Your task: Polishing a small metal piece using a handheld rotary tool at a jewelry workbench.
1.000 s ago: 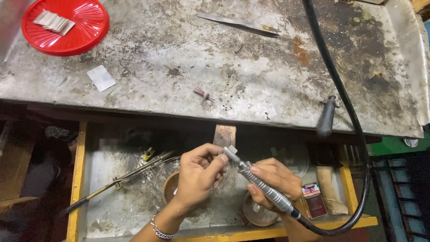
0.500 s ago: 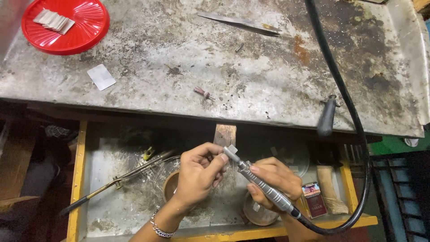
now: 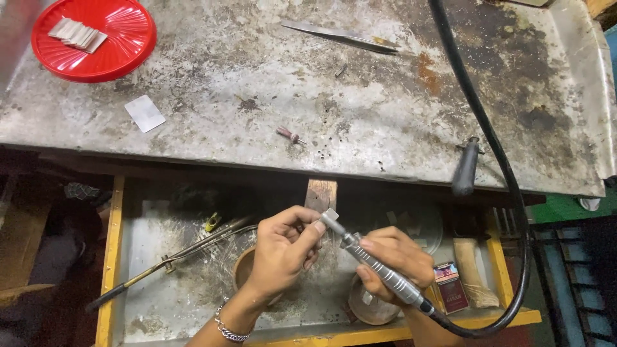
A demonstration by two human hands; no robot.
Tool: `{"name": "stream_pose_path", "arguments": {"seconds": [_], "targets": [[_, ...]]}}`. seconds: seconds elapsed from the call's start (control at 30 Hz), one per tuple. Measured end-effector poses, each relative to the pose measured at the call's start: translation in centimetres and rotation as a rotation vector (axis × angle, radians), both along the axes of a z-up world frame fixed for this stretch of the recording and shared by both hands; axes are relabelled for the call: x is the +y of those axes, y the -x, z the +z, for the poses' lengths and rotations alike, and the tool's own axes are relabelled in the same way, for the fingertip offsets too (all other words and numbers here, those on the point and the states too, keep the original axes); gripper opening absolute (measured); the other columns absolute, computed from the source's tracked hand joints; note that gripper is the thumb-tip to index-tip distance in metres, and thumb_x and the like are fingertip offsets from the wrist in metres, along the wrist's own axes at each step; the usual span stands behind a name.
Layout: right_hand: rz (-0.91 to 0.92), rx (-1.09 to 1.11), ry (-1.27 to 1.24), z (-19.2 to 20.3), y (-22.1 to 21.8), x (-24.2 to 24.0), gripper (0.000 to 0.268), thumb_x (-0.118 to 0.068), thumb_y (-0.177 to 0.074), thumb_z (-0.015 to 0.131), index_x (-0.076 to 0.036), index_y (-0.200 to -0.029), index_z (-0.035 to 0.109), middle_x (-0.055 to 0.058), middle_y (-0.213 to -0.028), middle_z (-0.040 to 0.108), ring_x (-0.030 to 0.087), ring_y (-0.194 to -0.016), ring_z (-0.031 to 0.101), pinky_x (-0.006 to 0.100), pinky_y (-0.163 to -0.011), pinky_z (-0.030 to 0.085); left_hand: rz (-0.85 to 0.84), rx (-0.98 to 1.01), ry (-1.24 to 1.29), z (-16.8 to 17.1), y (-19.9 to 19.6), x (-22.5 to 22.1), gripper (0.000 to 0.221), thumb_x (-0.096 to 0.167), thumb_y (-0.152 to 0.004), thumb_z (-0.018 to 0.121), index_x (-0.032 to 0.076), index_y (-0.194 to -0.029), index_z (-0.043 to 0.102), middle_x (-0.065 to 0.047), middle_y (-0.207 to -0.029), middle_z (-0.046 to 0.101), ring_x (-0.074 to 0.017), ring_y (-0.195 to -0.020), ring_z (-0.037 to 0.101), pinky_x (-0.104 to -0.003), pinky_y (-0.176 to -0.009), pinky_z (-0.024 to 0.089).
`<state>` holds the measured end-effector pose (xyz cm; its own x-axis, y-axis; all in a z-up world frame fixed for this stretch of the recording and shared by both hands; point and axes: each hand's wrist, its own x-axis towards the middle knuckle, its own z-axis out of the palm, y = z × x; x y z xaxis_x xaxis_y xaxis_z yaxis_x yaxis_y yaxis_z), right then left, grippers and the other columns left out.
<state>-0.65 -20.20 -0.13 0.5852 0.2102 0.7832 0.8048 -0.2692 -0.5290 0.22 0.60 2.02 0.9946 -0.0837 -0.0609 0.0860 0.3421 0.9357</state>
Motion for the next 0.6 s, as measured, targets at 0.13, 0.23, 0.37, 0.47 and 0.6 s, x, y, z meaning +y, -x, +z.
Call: {"name": "stream_pose_path", "arguments": {"seconds": [0.13, 0.23, 0.37, 0.47, 0.6], "targets": [[0.016, 0.085, -0.003, 1.2, 0.3, 0.8, 0.029, -0.018, -0.091, 0.071, 0.003, -0.11, 0.067, 0.013, -0.083, 0.073, 0.025, -0.07, 0.071, 0.028, -0.063, 0.06, -0.021, -0.003, 0.011, 0.3, 0.1, 0.1, 0.014, 0.008, -0.096, 0.068, -0.004, -0.092, 0.073, -0.008, -0.055, 0.061, -0.0094, -0.041, 0.052, -0.022, -0.037, 0.045], [-0.006, 0.109, -0.041, 0.9, 0.3, 0.9, 0.03, -0.018, -0.09, 0.071, 0.004, -0.11, 0.067, 0.014, -0.083, 0.073, 0.026, -0.07, 0.071, 0.029, -0.064, 0.06, -0.029, -0.029, 0.021, 0.2, 0.1, 0.2, 0.014, 0.01, -0.096, 0.068, -0.004, -0.094, 0.071, -0.007, -0.055, 0.059, -0.01, -0.04, 0.052, -0.023, -0.036, 0.045], [-0.098, 0.082, -0.075, 0.5, 0.1, 0.7, 0.028, -0.017, -0.088, 0.069, 0.003, -0.108, 0.068, 0.014, -0.085, 0.073, 0.027, -0.071, 0.071, 0.03, -0.064, 0.06, -0.02, -0.026, 0.051, 0.0, 0.1, 0.1, 0.013, 0.008, -0.096, 0.069, -0.004, -0.09, 0.066, -0.007, -0.056, 0.056, -0.0131, -0.039, 0.054, -0.025, -0.037, 0.047], [-0.062, 0.062, -0.079, 0.1, 0.2, 0.2, 0.029, -0.018, -0.09, 0.069, 0.002, -0.111, 0.067, 0.011, -0.079, 0.072, 0.023, -0.069, 0.069, 0.028, -0.061, 0.059, -0.027, -0.033, 0.086, 0.2, 0.1, 0.1, 0.012, 0.005, -0.096, 0.068, -0.005, -0.09, 0.066, -0.008, -0.057, 0.055, -0.014, -0.038, 0.053, -0.025, -0.035, 0.045], [-0.026, 0.105, -0.069, 0.8, 0.5, 0.7, 0.029, -0.02, -0.091, 0.07, 0.001, -0.11, 0.068, 0.01, -0.079, 0.073, 0.023, -0.067, 0.071, 0.027, -0.061, 0.059, -0.047, -0.022, 0.086, 0.8, 0.1, 0.2, 0.012, 0.003, -0.097, 0.067, -0.008, -0.096, 0.07, -0.01, -0.06, 0.059, -0.0132, -0.042, 0.055, -0.024, -0.037, 0.049]]}}
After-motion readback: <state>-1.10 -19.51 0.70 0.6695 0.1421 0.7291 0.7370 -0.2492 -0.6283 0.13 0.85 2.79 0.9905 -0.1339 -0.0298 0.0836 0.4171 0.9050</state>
